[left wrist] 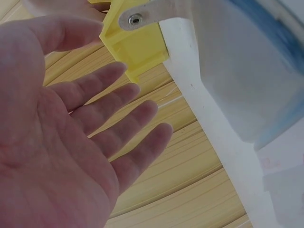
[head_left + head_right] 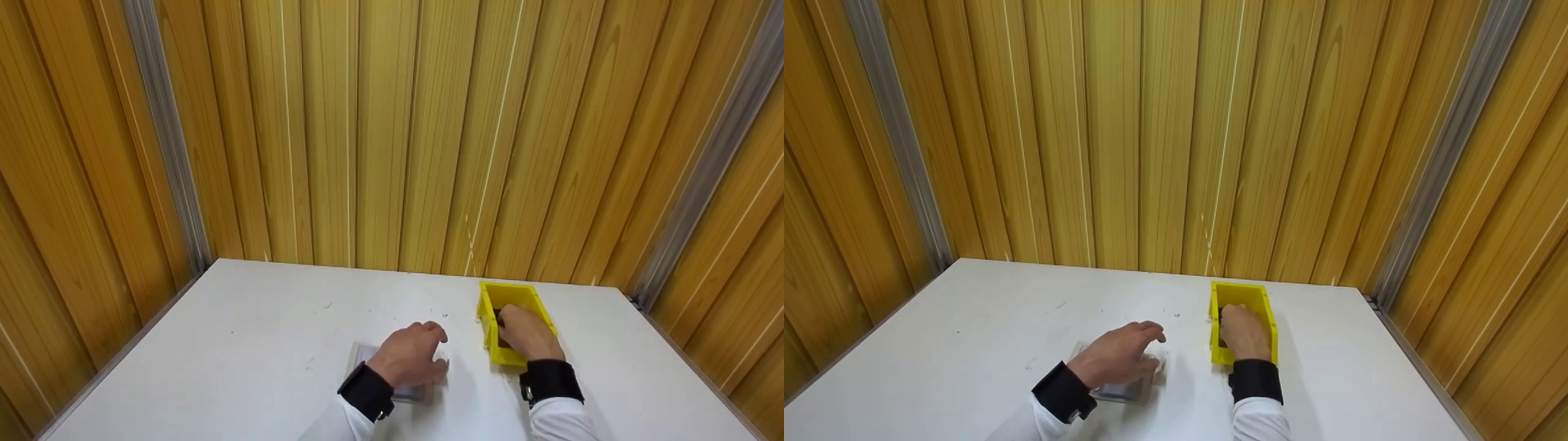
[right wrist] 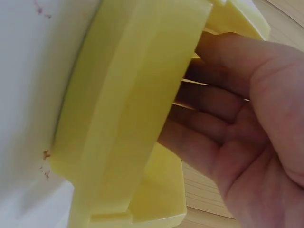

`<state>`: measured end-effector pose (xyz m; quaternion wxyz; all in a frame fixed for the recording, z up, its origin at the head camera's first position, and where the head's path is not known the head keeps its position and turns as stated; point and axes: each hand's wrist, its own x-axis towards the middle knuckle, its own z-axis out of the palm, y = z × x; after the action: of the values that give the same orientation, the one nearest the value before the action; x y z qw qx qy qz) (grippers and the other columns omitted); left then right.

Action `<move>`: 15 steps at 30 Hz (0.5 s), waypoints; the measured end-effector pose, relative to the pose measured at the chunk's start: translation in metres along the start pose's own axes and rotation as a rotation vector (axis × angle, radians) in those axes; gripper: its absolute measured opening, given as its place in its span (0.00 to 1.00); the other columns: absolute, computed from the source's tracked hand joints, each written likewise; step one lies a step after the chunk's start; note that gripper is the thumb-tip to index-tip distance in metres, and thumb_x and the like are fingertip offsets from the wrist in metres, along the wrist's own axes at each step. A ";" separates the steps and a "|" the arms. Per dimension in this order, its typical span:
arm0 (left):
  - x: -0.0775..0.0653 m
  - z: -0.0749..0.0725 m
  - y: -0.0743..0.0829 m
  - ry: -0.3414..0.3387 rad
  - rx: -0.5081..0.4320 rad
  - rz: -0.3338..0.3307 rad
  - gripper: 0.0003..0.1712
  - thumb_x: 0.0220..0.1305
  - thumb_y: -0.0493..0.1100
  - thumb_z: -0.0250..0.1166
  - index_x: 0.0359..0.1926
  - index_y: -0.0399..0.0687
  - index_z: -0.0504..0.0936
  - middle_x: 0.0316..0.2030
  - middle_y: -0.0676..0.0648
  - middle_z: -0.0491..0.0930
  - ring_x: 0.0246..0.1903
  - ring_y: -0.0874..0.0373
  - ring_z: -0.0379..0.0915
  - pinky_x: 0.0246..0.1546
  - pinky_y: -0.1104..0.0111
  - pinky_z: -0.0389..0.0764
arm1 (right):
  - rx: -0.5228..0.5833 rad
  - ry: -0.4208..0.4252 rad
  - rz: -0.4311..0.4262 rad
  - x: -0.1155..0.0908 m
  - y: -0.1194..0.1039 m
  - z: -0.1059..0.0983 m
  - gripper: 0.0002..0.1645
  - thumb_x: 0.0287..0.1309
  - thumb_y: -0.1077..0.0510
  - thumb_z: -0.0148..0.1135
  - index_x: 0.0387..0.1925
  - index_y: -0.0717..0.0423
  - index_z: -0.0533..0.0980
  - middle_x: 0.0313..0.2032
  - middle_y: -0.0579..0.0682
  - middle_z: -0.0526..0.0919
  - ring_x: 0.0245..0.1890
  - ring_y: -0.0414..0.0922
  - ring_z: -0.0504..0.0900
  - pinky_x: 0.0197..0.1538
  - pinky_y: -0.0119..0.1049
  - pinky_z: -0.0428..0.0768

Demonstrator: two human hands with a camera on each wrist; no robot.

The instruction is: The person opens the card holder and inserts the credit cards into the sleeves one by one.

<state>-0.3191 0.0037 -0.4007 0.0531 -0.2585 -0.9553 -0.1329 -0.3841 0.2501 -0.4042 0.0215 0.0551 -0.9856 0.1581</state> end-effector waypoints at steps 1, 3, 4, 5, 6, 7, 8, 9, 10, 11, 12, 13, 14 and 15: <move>0.000 0.000 0.000 0.001 0.002 0.003 0.21 0.64 0.53 0.66 0.56 0.55 0.81 0.53 0.53 0.83 0.46 0.61 0.78 0.46 0.66 0.82 | -0.014 0.030 -0.014 0.001 0.000 0.001 0.05 0.66 0.63 0.61 0.37 0.60 0.81 0.22 0.48 0.74 0.26 0.44 0.75 0.35 0.36 0.71; -0.001 0.001 -0.001 0.011 0.007 0.014 0.20 0.64 0.52 0.66 0.55 0.54 0.82 0.53 0.53 0.83 0.46 0.60 0.78 0.45 0.66 0.82 | -0.048 0.109 -0.049 0.003 -0.001 0.003 0.04 0.64 0.65 0.63 0.34 0.61 0.81 0.20 0.49 0.73 0.23 0.44 0.73 0.32 0.35 0.70; -0.001 0.001 -0.002 0.012 0.008 0.016 0.20 0.64 0.52 0.65 0.55 0.54 0.82 0.54 0.53 0.83 0.47 0.60 0.78 0.45 0.66 0.82 | -0.067 0.150 -0.063 0.003 -0.001 0.003 0.03 0.62 0.66 0.63 0.32 0.62 0.81 0.19 0.49 0.72 0.22 0.44 0.72 0.30 0.35 0.70; -0.002 0.002 -0.002 0.013 0.010 0.019 0.20 0.64 0.52 0.65 0.55 0.54 0.82 0.54 0.53 0.82 0.47 0.60 0.78 0.45 0.66 0.82 | -0.090 0.196 -0.077 0.004 -0.001 0.004 0.03 0.59 0.68 0.63 0.30 0.63 0.81 0.18 0.49 0.71 0.21 0.44 0.71 0.29 0.35 0.69; -0.002 0.002 -0.003 0.013 0.010 0.021 0.20 0.64 0.52 0.65 0.55 0.54 0.82 0.54 0.53 0.82 0.47 0.60 0.78 0.45 0.66 0.82 | -0.112 0.234 -0.082 0.004 -0.001 0.004 0.03 0.56 0.70 0.64 0.28 0.64 0.80 0.18 0.50 0.71 0.20 0.45 0.70 0.27 0.35 0.69; -0.002 0.002 -0.003 0.016 0.010 0.024 0.20 0.64 0.52 0.65 0.55 0.54 0.82 0.54 0.53 0.82 0.47 0.59 0.79 0.44 0.66 0.82 | -0.131 0.270 -0.085 0.004 -0.001 0.005 0.04 0.55 0.72 0.63 0.27 0.65 0.80 0.18 0.50 0.72 0.19 0.45 0.69 0.27 0.36 0.69; -0.002 0.002 -0.003 0.017 0.012 0.026 0.20 0.64 0.52 0.65 0.55 0.54 0.82 0.54 0.53 0.83 0.47 0.59 0.79 0.44 0.66 0.82 | -0.150 0.300 -0.084 0.003 -0.001 0.005 0.05 0.54 0.73 0.62 0.26 0.65 0.80 0.18 0.51 0.73 0.19 0.45 0.69 0.26 0.37 0.70; -0.002 0.002 -0.004 0.017 0.012 0.027 0.20 0.64 0.52 0.65 0.55 0.53 0.82 0.53 0.53 0.83 0.47 0.59 0.79 0.44 0.66 0.82 | -0.165 0.323 -0.078 0.003 -0.001 0.005 0.05 0.54 0.74 0.62 0.27 0.66 0.80 0.18 0.53 0.75 0.20 0.45 0.70 0.26 0.39 0.72; -0.002 0.001 -0.004 0.015 0.014 0.026 0.20 0.64 0.52 0.65 0.55 0.53 0.82 0.53 0.53 0.83 0.48 0.59 0.79 0.44 0.66 0.82 | -0.177 0.342 -0.071 0.003 0.000 0.005 0.05 0.53 0.75 0.61 0.27 0.67 0.81 0.19 0.54 0.78 0.20 0.46 0.70 0.27 0.40 0.74; -0.002 0.001 -0.004 0.016 0.015 0.028 0.20 0.64 0.52 0.65 0.55 0.53 0.82 0.53 0.53 0.83 0.48 0.59 0.79 0.44 0.66 0.82 | -0.181 0.358 -0.061 0.003 0.000 0.006 0.06 0.53 0.75 0.61 0.28 0.68 0.81 0.20 0.55 0.80 0.20 0.46 0.71 0.28 0.42 0.76; -0.002 0.001 -0.004 0.015 0.017 0.029 0.20 0.64 0.52 0.65 0.54 0.53 0.82 0.53 0.53 0.83 0.48 0.59 0.79 0.44 0.66 0.82 | -0.181 0.370 -0.047 0.002 0.000 0.005 0.06 0.55 0.76 0.60 0.29 0.68 0.82 0.21 0.57 0.82 0.21 0.46 0.72 0.29 0.43 0.77; -0.002 0.001 -0.004 0.015 0.020 0.030 0.20 0.64 0.52 0.66 0.54 0.53 0.82 0.53 0.53 0.83 0.48 0.59 0.79 0.44 0.66 0.82 | -0.178 0.383 -0.033 0.002 0.001 0.005 0.07 0.56 0.76 0.60 0.30 0.69 0.82 0.22 0.58 0.83 0.21 0.46 0.73 0.30 0.45 0.79; -0.002 0.001 -0.004 0.014 0.024 0.029 0.20 0.64 0.52 0.66 0.54 0.53 0.82 0.52 0.53 0.83 0.47 0.59 0.79 0.44 0.66 0.82 | -0.175 0.393 -0.016 0.002 0.001 0.005 0.06 0.57 0.76 0.60 0.31 0.69 0.82 0.24 0.60 0.84 0.22 0.47 0.74 0.31 0.46 0.80; -0.002 0.000 -0.005 0.011 0.026 0.028 0.20 0.64 0.52 0.66 0.54 0.53 0.83 0.52 0.53 0.83 0.47 0.59 0.79 0.44 0.66 0.82 | -0.173 0.402 0.001 0.003 0.001 0.005 0.06 0.57 0.75 0.60 0.33 0.70 0.83 0.25 0.61 0.85 0.22 0.47 0.75 0.32 0.48 0.81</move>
<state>-0.3197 -0.0010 -0.4023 0.0638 -0.2703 -0.9530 -0.1213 -0.3870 0.2492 -0.4094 0.2220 0.0198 -0.9715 0.0808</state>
